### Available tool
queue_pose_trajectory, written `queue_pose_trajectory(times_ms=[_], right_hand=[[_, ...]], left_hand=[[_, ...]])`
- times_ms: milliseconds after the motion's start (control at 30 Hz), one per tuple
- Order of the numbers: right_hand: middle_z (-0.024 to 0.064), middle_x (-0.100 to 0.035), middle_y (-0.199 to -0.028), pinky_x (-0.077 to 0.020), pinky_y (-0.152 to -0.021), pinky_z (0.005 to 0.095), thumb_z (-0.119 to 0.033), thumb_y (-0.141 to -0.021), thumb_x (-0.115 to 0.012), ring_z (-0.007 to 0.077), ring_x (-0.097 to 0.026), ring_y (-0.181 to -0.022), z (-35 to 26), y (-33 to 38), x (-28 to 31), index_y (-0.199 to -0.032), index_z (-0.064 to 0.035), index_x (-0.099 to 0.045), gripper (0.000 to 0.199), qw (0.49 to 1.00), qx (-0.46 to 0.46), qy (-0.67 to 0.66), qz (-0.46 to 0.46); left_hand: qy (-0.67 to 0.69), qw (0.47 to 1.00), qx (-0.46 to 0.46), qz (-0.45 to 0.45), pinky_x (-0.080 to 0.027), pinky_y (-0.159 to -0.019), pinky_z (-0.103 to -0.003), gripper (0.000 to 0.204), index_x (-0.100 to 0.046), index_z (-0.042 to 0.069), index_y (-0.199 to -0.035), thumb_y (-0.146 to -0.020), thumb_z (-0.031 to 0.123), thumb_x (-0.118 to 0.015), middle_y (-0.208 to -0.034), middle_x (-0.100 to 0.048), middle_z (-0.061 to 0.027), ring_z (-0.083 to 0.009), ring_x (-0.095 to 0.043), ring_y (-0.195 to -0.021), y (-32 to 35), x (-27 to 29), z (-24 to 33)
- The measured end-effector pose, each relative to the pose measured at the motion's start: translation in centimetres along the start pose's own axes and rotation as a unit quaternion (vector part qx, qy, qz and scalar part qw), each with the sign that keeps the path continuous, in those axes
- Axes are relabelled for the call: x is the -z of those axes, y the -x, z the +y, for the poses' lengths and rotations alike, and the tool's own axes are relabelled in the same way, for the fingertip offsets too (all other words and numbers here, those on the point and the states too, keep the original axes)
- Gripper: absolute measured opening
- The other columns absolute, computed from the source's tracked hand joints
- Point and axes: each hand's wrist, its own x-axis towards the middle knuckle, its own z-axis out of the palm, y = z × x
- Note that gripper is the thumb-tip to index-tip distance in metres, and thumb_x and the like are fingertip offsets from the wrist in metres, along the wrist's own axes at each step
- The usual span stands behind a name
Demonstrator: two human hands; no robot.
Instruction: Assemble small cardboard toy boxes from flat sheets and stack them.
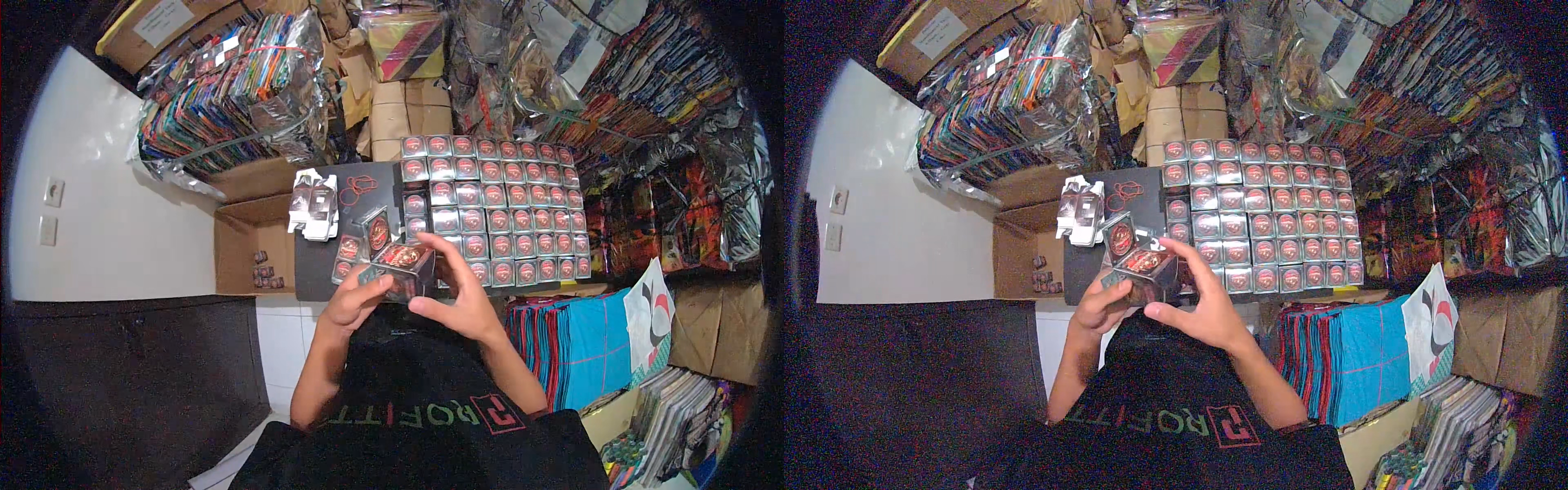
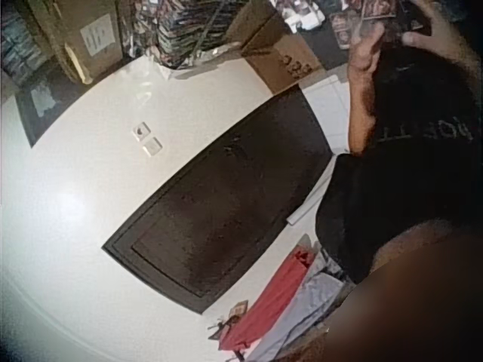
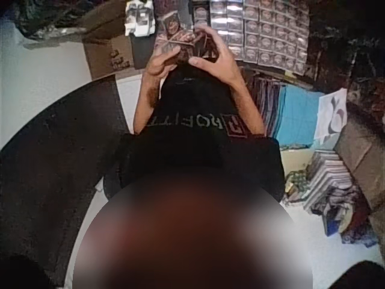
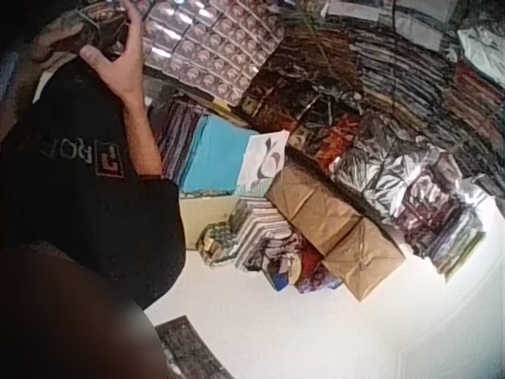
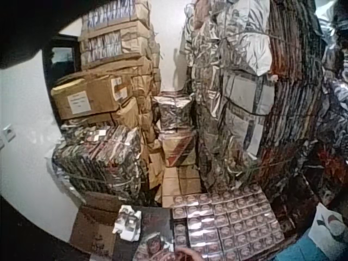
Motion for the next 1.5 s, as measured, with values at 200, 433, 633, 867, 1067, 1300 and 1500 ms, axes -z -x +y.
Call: queue_pose_trajectory(times_ms=[200, 433, 633, 867, 1067, 1300, 1500], right_hand=[[0.0096, -0.055, -0.138, -0.0472, -0.106, 0.0342, -0.001, -0.088, -0.069, 0.0194, -0.057, -0.127, 1.3, -0.3, 0.8, -0.146, -0.002, -0.044, 0.063, 0.998, 0.022, -0.011, 0.066], [0.0113, -0.054, -0.138, -0.0354, -0.116, 0.036, -0.016, -0.088, -0.068, 0.0214, -0.049, -0.134, 1.5, -0.7, 1.4, -0.143, 0.001, -0.047, 0.061, 0.998, 0.021, -0.052, -0.011], [0.0123, -0.05, -0.143, -0.0335, -0.118, 0.0377, -0.017, -0.089, -0.071, 0.0225, -0.046, -0.139, 2.2, -1.1, 1.3, -0.144, 0.0019, -0.044, 0.064, 0.994, 0.014, -0.111, 0.013], [0.0112, -0.05, -0.144, -0.0395, -0.114, 0.0351, -0.005, -0.093, -0.071, 0.0197, -0.05, -0.133, 1.8, -1.9, 1.4, -0.147, 0.0013, -0.042, 0.062, 0.996, 0.019, -0.061, 0.069], [0.0117, -0.048, -0.145, -0.0402, -0.115, 0.0357, 0.003, -0.091, -0.068, 0.0205, -0.049, -0.134, 2.3, -2.7, 2.2, -0.148, 0.0012, -0.04, 0.064, 0.998, 0.034, -0.036, 0.046], [0.0118, -0.05, -0.139, -0.039, -0.115, 0.0374, 0.002, -0.087, -0.071, 0.0216, -0.049, -0.133, 3.2, -3.1, 2.8, -0.143, 0.0006, -0.043, 0.062, 0.991, 0.06, -0.098, 0.073], [0.0108, -0.051, -0.134, -0.0391, -0.114, 0.0376, -0.007, -0.085, -0.077, 0.0222, -0.05, -0.131, 4.3, -2.9, 2.5, -0.142, -0.0044, -0.039, 0.069, 0.984, 0.078, -0.121, 0.101]], left_hand=[[-0.183, 0.973, -0.137, 0.009, -0.051, -0.091, -0.03, 0.041, -0.064, -0.001, -0.118, -0.085, 0.01, -0.084, -0.115, -0.064, -0.006, -0.0158, -0.061, -0.107, -0.9, -1.1, 1.2], [-0.197, 0.96, -0.178, 0.088, -0.045, -0.096, -0.03, 0.095, -0.042, 0.012, -0.131, -0.06, 0.033, -0.103, -0.121, -0.049, -0.001, -0.0145, -0.052, -0.112, -2.4, -1.8, -0.2], [-0.13, 0.989, -0.072, 0.027, -0.04, -0.11, -0.034, 0.098, -0.041, 0.002, -0.15, -0.08, 0.049, -0.089, -0.139, -0.055, -0.0069, -0.0177, -0.053, -0.129, -2.1, -1.6, -0.9], [-0.461, 0.868, -0.17, 0.072, -0.027, -0.121, -0.035, 0.058, -0.023, -0.008, -0.16, -0.113, 0.024, -0.033, -0.165, -0.033, -0.0249, -0.0291, -0.036, -0.15, -2.3, -5.2, 1.4], [-0.508, 0.827, -0.231, 0.066, -0.018, -0.126, -0.038, 0.059, -0.02, -0.008, -0.161, -0.111, 0.023, -0.031, -0.167, -0.024, -0.0267, -0.034, -0.022, -0.157, -3.1, -5.6, 1.4], [-0.451, 0.842, -0.248, 0.159, -0.031, -0.121, -0.039, 0.046, -0.054, -0.004, -0.146, -0.106, 0.018, -0.055, -0.155, -0.049, -0.0234, -0.0297, -0.045, -0.146, -3.6, -5.3, 1.4], [-0.345, 0.898, -0.251, 0.11, -0.032, -0.12, -0.039, 0.045, -0.056, -0.005, -0.144, -0.103, 0.012, -0.05, -0.15, -0.055, -0.0202, -0.0247, -0.047, -0.142, -3.5, -4.9, -0.2]])
